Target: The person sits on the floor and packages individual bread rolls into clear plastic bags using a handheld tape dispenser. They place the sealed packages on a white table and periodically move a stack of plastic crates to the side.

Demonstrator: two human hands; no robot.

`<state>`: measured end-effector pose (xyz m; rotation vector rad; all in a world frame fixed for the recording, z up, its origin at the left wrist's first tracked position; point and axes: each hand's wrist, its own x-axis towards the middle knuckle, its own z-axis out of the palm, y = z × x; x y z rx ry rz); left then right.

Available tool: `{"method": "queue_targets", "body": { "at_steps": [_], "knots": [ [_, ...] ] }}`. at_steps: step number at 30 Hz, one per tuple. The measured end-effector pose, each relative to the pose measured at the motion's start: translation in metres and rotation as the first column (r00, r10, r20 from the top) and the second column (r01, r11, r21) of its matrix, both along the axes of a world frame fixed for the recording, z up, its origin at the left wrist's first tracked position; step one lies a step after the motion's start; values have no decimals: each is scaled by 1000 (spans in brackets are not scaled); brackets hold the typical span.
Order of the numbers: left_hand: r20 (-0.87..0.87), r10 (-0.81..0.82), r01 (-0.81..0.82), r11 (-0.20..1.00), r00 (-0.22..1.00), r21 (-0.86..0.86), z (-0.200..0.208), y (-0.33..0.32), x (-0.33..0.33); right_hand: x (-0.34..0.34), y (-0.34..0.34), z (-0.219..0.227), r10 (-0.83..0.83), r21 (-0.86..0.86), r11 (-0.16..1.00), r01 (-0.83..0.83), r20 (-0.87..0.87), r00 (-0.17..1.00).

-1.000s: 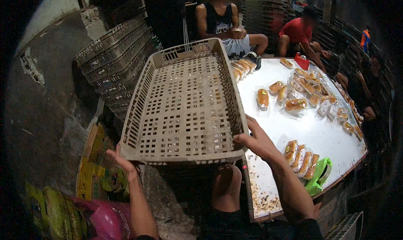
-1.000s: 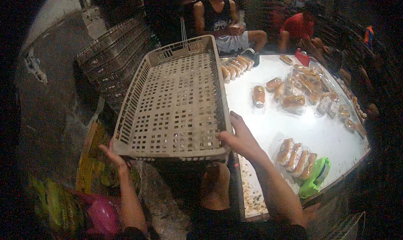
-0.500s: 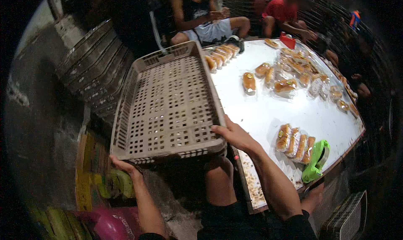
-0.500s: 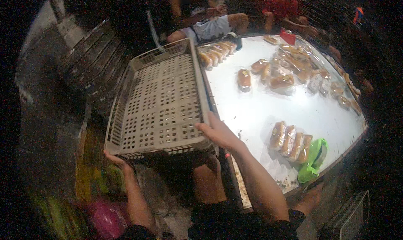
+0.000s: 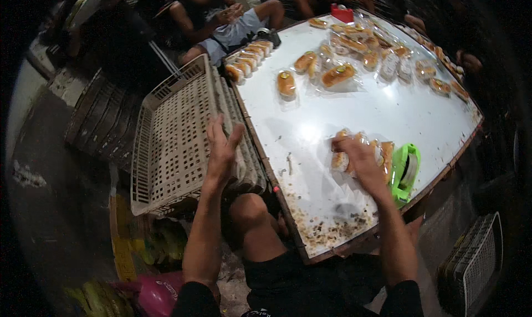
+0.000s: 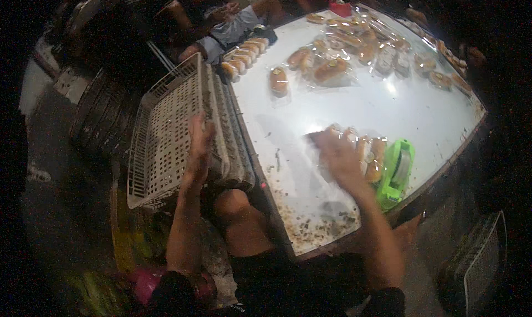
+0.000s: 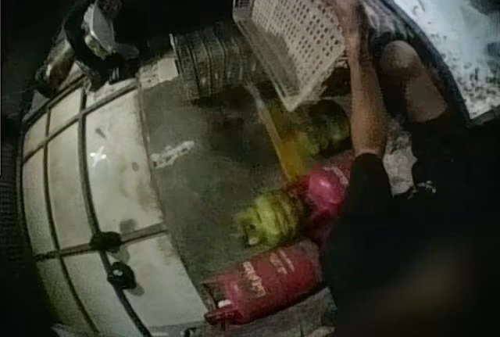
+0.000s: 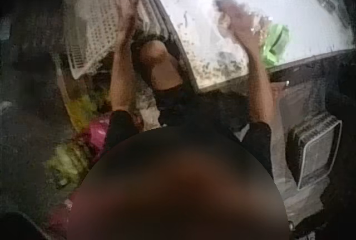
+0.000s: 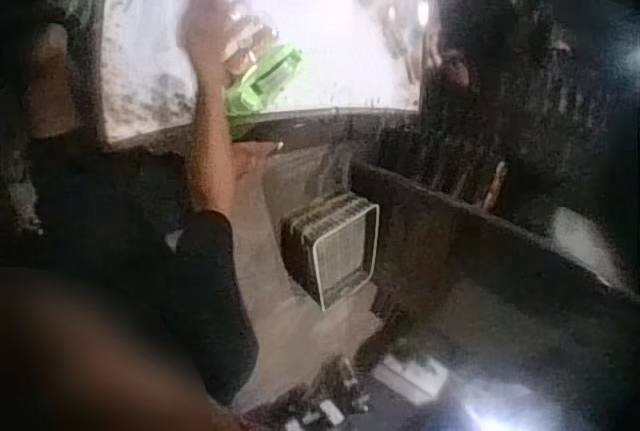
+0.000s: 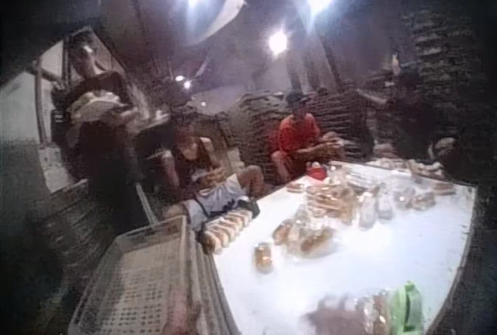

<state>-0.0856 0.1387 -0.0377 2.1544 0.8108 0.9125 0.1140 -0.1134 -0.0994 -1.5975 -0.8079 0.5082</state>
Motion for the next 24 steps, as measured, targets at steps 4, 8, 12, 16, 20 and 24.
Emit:
{"method": "queue_targets", "body": {
  "at_steps": [4, 8, 12, 16, 20, 24],
  "knots": [
    [372, -286, 163, 930, 883, 329, -3, -39, 73, 62, -123, 8, -462, 143, 877, 459, -12, 887],
    [-98, -646, 594, 742, 757, -310, -21, -87, 154, 103, -148, 7, -475, 160, 877, 453, 138, 869],
    [-560, -745, 671, 626, 363, -398, -46, -109, 191, 152, -98, 4, -406, 81, 913, 400, 274, 872],
    [-542, -609, 661, 740, 579, -124, -59, -97, 194, 203, -13, 2, -197, -27, 967, 252, 546, 815],
    [-442, -516, 603, 794, 734, 76, -65, -86, 196, 244, 91, -25, -151, -49, 954, 295, 771, 618],
    [-430, -513, 608, 785, 743, 114, -65, -83, 193, 267, 171, -66, -121, -147, 901, 407, 818, 562]
  ]
}}
